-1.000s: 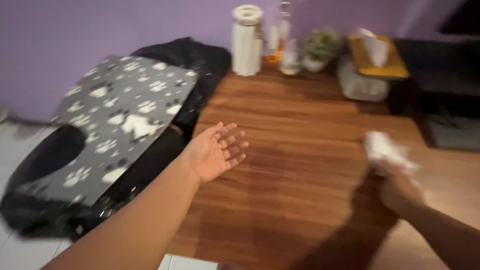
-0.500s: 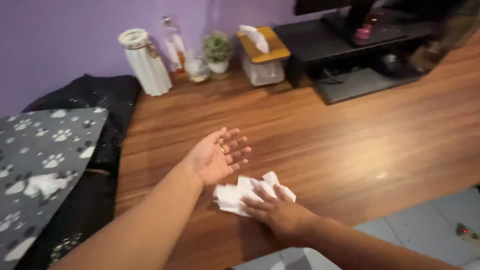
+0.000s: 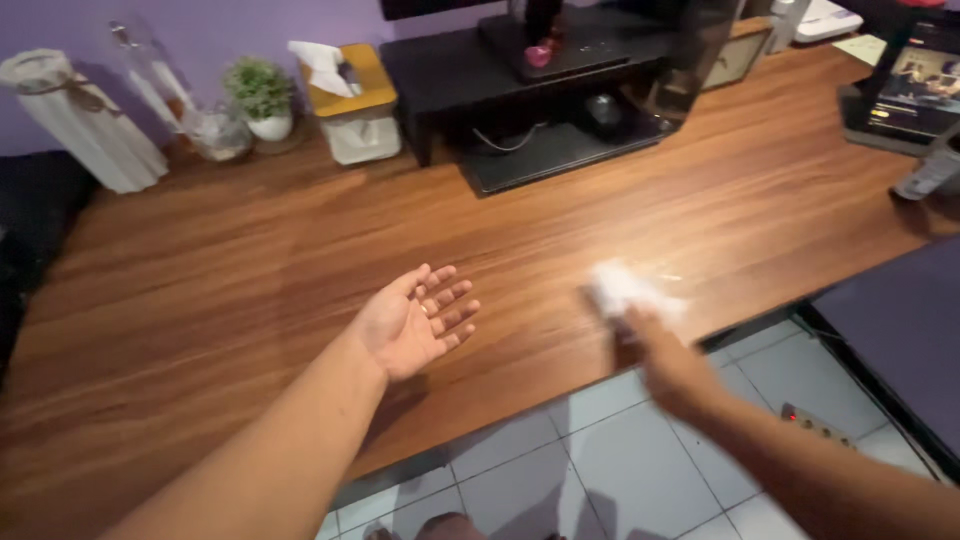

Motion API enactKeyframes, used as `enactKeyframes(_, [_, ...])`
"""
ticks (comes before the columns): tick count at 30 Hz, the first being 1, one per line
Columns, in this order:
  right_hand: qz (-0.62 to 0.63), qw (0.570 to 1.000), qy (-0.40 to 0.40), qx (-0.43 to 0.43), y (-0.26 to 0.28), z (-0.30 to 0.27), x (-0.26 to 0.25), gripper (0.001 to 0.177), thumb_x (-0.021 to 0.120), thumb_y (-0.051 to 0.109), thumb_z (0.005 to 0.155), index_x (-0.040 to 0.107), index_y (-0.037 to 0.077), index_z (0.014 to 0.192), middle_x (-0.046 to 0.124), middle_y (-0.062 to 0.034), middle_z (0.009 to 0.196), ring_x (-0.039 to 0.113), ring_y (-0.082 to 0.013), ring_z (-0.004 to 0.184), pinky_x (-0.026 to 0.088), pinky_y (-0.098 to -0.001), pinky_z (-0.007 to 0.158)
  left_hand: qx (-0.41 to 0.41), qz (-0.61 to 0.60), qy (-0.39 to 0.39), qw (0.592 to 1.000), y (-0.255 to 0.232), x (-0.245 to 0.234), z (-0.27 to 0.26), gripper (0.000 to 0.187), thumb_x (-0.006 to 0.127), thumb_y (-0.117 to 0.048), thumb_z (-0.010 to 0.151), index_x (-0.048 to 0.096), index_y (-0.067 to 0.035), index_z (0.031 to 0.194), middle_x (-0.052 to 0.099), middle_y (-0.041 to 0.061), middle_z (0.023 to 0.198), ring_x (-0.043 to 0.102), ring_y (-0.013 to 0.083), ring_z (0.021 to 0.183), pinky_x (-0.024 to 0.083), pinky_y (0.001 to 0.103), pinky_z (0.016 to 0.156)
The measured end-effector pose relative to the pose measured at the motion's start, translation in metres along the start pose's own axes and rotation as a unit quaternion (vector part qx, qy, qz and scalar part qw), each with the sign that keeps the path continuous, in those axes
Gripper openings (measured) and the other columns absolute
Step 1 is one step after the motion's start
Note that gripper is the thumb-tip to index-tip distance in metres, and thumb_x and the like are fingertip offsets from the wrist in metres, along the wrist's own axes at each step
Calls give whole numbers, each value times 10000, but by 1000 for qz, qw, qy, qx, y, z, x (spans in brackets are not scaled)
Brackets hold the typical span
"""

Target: The person tidies a desk by rearranging books in a row, placing small items like scissors and a notebook into holders, and then wipes the wooden surface with a cloth after spraying it.

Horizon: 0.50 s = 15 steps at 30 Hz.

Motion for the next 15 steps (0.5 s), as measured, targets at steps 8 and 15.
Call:
enactKeyframes(8, [-197,961,165,-105,0,-2,14,594,176,268,1055,468,204,1568,342,-125,1654,282,-289,1482,203,-457,1209,-5,4,13,1000,29,44,40,360,453,-424,1032,595,-177,1251,673,65,1248,649,285,1139,501,483,974])
enactKeyframes(15, [-264,945,-181,-70,-60,70,-140,421,563,214,846,618,-33,1182,620,-285,1181,561,-416,1103,489,-493,895,-8,-7,-12,1000,22,38,71,365,454,-419,1034,588,-176,1271,666,68,1263,643,288,1146,494,491,1012])
Point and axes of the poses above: each hand's wrist, its own z-axis towards the middle knuckle, its own x-axis out of the palm, y = z × x, the point moved 9 cm from there along z, towards the middle knuckle
